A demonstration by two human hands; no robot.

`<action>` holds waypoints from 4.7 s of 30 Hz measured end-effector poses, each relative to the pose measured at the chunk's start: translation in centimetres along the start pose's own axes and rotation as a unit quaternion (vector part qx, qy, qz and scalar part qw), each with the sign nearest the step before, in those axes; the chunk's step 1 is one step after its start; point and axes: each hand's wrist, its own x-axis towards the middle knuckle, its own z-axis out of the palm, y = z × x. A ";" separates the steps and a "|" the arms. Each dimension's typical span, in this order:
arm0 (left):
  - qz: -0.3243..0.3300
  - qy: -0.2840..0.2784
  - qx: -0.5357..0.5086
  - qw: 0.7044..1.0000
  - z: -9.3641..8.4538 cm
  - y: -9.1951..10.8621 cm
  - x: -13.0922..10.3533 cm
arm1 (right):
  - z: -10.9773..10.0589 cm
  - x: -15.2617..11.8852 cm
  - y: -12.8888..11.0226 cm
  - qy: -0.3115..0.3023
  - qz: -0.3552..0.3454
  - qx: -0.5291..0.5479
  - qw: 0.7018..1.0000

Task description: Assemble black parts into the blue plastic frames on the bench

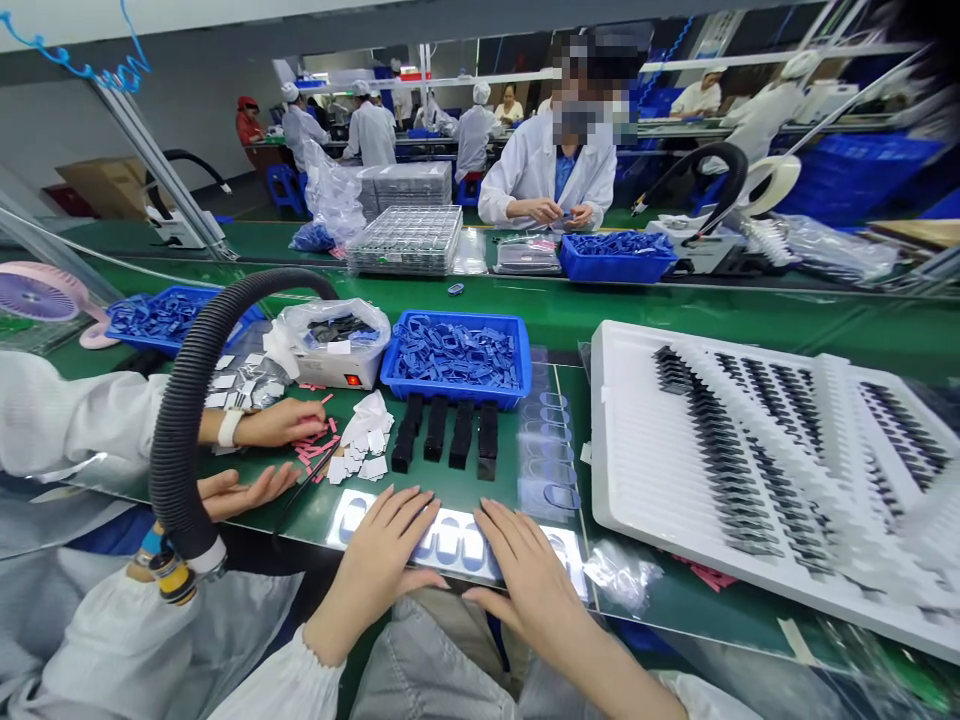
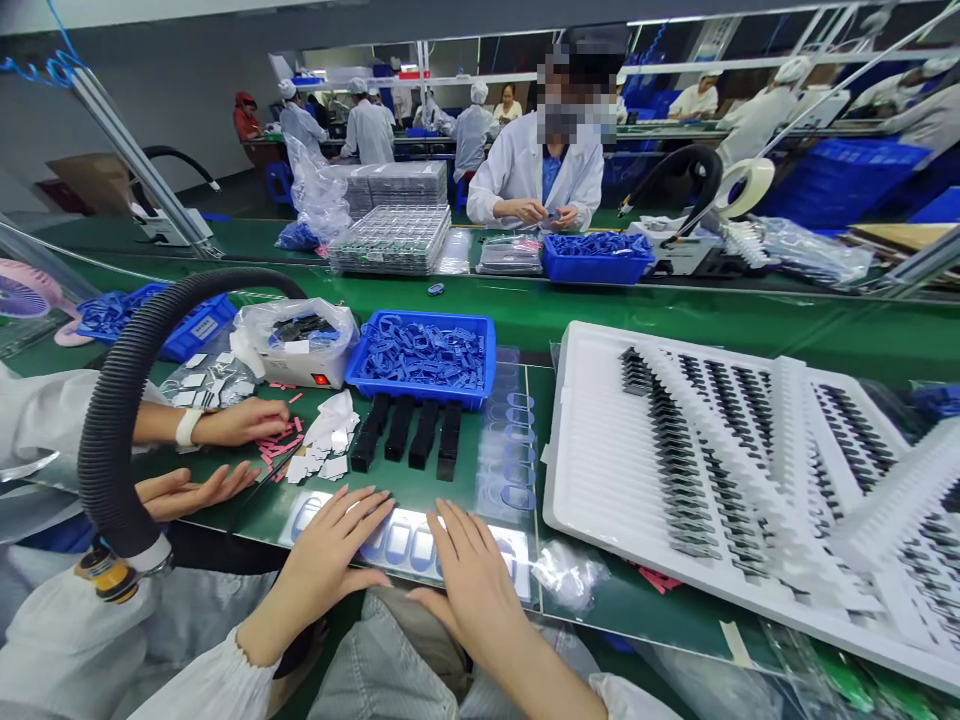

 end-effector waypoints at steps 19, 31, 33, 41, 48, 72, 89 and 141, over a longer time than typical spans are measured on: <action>-0.255 0.188 -0.099 0.943 -0.5 -2.2 4.8 | -2.5 2.9 2.7 0.039 0.042 0.026 0.998; -0.307 0.196 -0.111 0.925 4.7 -6.3 9.7 | -1.3 0.2 3.0 0.025 0.027 0.021 0.999; -0.317 0.192 -0.109 0.922 4.9 -6.5 9.8 | -1.1 0.0 3.1 0.024 0.024 0.023 0.999; -0.338 0.167 -0.100 0.921 4.9 -6.4 10.1 | -0.5 -0.3 3.4 0.055 0.020 0.031 0.998; -0.368 0.141 -0.084 0.915 4.3 -5.7 10.3 | 0.0 -0.6 3.7 0.088 0.000 0.023 0.996; -0.408 0.139 -0.077 0.899 4.1 -5.2 10.9 | 0.4 -1.1 4.2 0.092 -0.011 0.047 0.995; -0.326 0.207 -0.027 0.922 0.2 -7.5 3.7 | -0.3 -0.7 3.7 0.059 0.003 0.041 0.997; -0.252 0.303 -0.186 0.900 -2.0 -11.3 9.4 | 0.6 -0.7 4.1 0.074 -0.044 -0.016 0.996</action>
